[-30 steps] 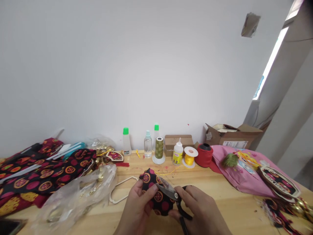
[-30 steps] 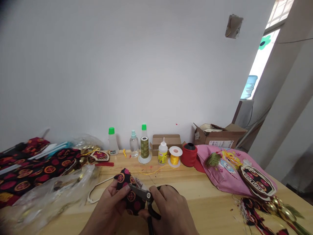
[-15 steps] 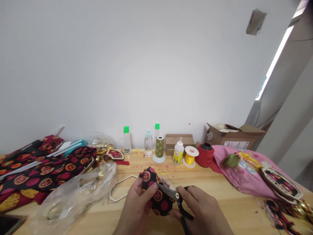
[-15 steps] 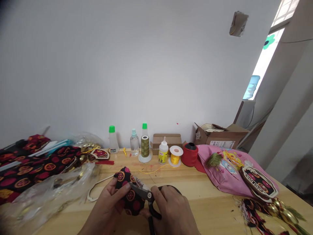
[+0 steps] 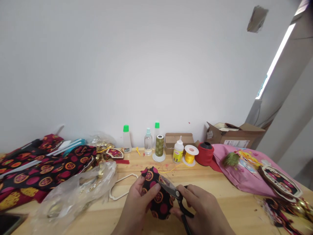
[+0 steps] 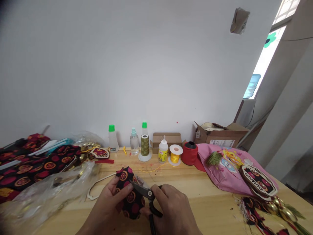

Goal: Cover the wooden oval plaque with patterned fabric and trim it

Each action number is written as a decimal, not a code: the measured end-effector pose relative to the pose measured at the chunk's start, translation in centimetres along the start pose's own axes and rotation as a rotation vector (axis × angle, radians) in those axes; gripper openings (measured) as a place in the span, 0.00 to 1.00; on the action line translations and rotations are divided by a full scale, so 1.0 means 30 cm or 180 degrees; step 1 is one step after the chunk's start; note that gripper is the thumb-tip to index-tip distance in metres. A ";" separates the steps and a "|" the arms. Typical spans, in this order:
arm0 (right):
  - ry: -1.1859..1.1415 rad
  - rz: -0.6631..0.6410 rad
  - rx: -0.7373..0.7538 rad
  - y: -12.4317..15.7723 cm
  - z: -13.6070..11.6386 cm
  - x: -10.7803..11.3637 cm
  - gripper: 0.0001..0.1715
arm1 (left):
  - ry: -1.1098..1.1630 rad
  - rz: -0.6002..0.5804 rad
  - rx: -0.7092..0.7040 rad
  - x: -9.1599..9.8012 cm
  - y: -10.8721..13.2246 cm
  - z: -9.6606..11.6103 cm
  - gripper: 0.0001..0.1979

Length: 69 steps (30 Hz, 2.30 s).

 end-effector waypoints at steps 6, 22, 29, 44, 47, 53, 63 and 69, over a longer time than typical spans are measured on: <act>0.0016 -0.0087 -0.0018 0.006 -0.003 -0.008 0.17 | 0.0024 0.0037 -0.0017 0.002 -0.001 0.001 0.15; -0.0059 -0.0130 0.0010 0.008 -0.005 -0.010 0.13 | 0.0047 -0.0032 0.0085 -0.006 0.001 -0.010 0.15; -0.0116 -0.0336 0.0020 0.007 0.009 -0.016 0.12 | -0.0147 0.0015 0.0038 0.003 -0.001 -0.004 0.16; 0.0069 -0.0806 0.0425 0.012 0.061 0.008 0.10 | -0.0628 -0.0366 0.0147 0.017 -0.011 -0.026 0.18; 0.0066 -0.1008 0.0318 0.016 0.073 -0.002 0.09 | -0.0740 -0.0392 0.0171 0.015 -0.011 -0.024 0.19; -0.0466 -0.1243 -0.0163 0.008 0.074 -0.002 0.13 | -0.0838 -0.0476 0.0106 0.011 -0.016 -0.012 0.20; -0.0997 -0.0939 -0.0292 0.025 0.072 0.024 0.24 | -0.0780 -0.0468 0.0072 0.023 -0.019 -0.009 0.16; -0.0593 -0.1131 -0.0253 0.010 0.061 0.002 0.21 | -0.0891 -0.0388 -0.0011 0.018 -0.011 0.004 0.13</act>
Point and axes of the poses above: each hand's wrist, its own y-axis away from the middle knuckle, its own x-axis out of the back of the hand, z = x × y, the point moved 7 cm from there along -y, towards the middle knuckle, and after that the axes turned 5 degrees about z, right-handed, at the moved point
